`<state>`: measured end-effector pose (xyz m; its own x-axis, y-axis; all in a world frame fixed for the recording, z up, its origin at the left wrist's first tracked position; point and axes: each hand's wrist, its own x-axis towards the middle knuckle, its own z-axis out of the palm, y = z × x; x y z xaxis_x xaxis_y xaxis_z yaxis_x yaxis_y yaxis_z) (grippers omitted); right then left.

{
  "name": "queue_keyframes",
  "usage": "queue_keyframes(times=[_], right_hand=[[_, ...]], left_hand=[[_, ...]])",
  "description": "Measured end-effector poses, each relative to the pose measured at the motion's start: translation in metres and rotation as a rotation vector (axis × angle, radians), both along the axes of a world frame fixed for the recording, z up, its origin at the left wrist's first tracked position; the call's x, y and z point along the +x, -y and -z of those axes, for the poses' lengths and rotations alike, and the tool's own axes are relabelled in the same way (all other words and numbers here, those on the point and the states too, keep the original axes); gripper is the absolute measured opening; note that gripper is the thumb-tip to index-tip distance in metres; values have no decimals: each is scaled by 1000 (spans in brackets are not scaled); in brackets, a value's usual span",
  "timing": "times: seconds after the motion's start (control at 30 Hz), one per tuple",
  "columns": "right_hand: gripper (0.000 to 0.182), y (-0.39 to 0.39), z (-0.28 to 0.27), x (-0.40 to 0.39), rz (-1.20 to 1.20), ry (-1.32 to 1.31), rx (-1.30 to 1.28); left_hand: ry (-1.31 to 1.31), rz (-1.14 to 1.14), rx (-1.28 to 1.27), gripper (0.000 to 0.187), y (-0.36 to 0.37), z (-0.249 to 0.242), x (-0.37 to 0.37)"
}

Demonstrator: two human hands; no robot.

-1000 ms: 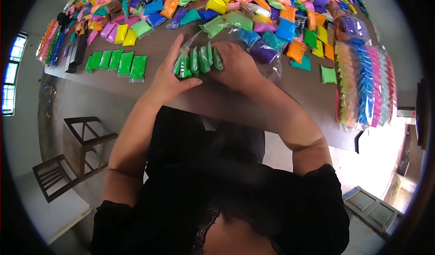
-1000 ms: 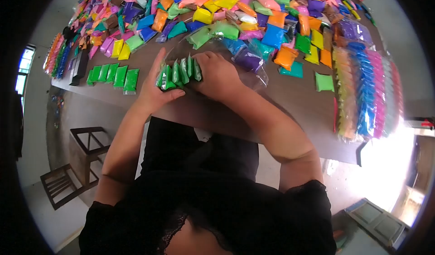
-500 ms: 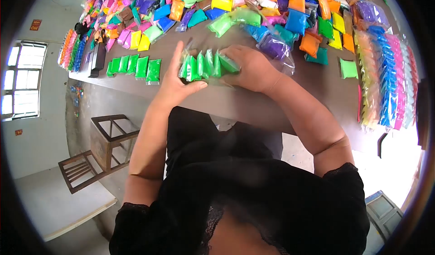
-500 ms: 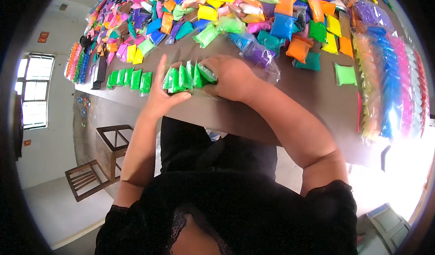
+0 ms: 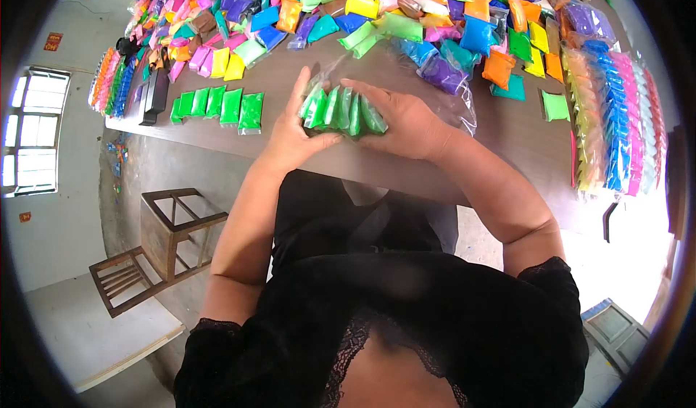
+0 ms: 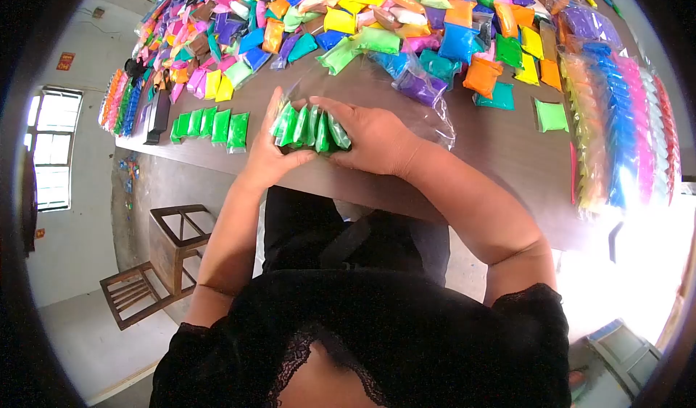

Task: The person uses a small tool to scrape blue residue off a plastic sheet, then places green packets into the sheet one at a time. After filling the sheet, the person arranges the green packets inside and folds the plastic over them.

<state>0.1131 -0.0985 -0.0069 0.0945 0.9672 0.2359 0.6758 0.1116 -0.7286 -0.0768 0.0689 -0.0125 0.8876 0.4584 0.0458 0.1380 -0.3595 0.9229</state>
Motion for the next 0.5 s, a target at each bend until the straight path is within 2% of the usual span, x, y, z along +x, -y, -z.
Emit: queue_keyframes(times=[0.27, 0.33, 0.37, 0.43, 0.5], right_hand=[[93, 4, -19, -8, 44, 17, -173], [92, 10, -29, 4, -67, -152, -283], [92, 10, -23, 12, -72, -149, -292], [89, 7, -11, 23, -192, -54, -95], [85, 6, -7, 24, -179, -68, -93]], left_hand=[[55, 15, 79, 129, -1, 4, 0], [66, 12, 70, 129, -1, 4, 0], [77, 9, 67, 129, -1, 4, 0], [87, 9, 65, 129, -3, 7, -1], [95, 15, 71, 129, -4, 8, -1]])
